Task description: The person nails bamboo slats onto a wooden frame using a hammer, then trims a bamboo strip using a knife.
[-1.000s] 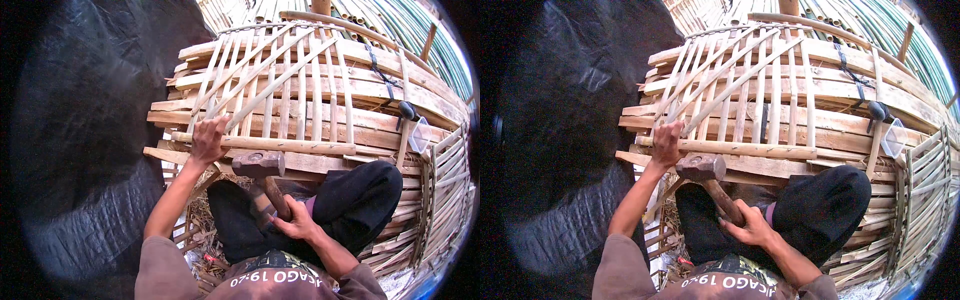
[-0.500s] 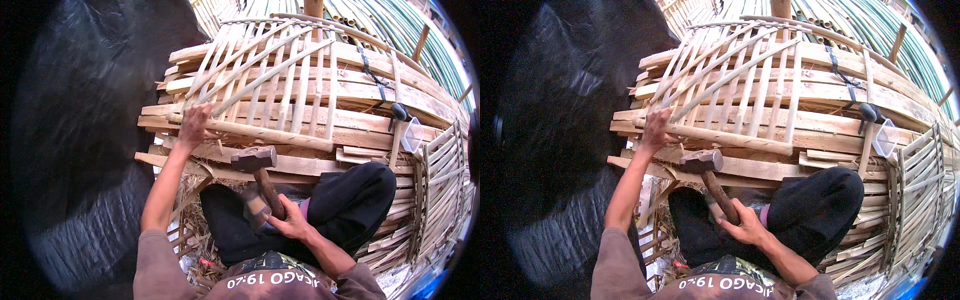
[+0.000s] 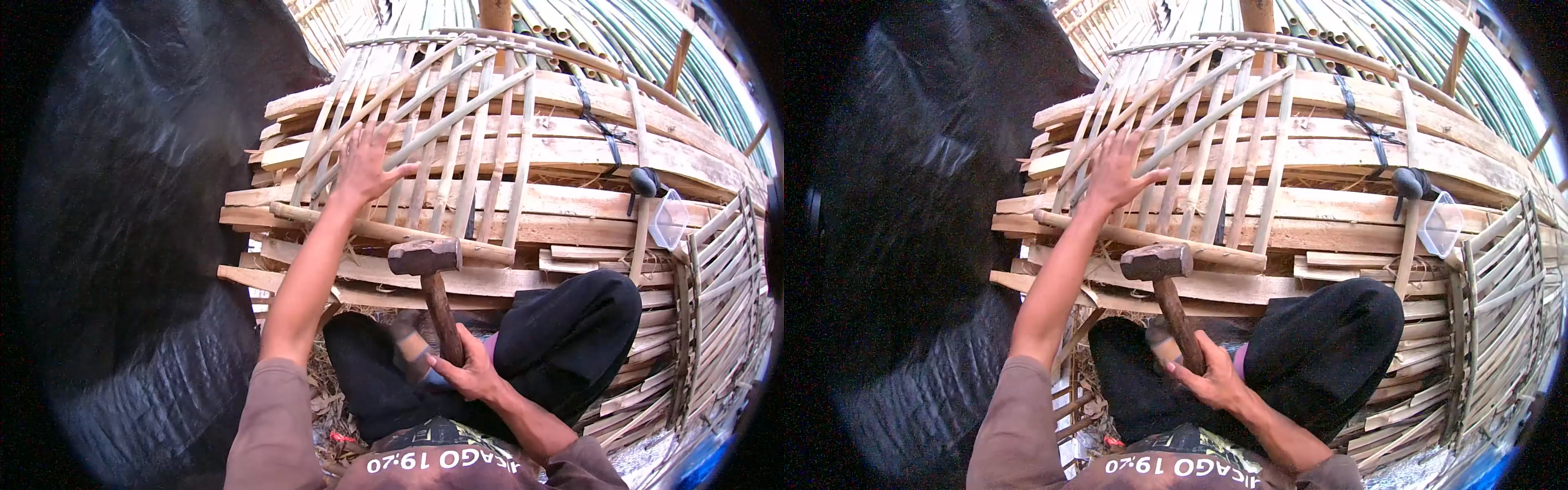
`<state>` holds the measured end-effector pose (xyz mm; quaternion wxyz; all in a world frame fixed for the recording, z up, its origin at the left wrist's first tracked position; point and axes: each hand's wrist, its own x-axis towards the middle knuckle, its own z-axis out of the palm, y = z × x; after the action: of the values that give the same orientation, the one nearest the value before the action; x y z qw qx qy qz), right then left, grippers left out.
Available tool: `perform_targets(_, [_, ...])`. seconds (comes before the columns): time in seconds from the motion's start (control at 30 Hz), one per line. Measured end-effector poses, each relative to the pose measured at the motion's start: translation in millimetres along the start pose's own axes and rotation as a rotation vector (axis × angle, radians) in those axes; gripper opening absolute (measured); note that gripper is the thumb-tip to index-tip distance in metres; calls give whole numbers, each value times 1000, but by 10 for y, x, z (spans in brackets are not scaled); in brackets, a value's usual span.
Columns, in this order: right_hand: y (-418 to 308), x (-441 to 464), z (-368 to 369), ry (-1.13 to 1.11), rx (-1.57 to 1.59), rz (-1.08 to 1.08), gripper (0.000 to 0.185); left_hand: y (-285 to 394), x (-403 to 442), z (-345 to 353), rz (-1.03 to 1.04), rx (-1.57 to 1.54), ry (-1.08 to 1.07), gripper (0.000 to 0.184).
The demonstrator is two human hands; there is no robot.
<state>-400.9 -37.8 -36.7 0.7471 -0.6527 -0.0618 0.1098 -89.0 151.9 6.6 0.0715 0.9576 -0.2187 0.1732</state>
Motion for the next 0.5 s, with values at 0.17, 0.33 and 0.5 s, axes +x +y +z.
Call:
perform_targets(0.17, [-154,15,-69,-64,85,168,45,2,221,273,-144,-6,-53,100])
perform_targets(0.33, [-206,30,-82,19,95,106,39,-3,210,272,-83,57,45,94])
perform_targets(0.5, [-307,27,-109,28,180,151,41,34,243,50,20,-30,425,65])
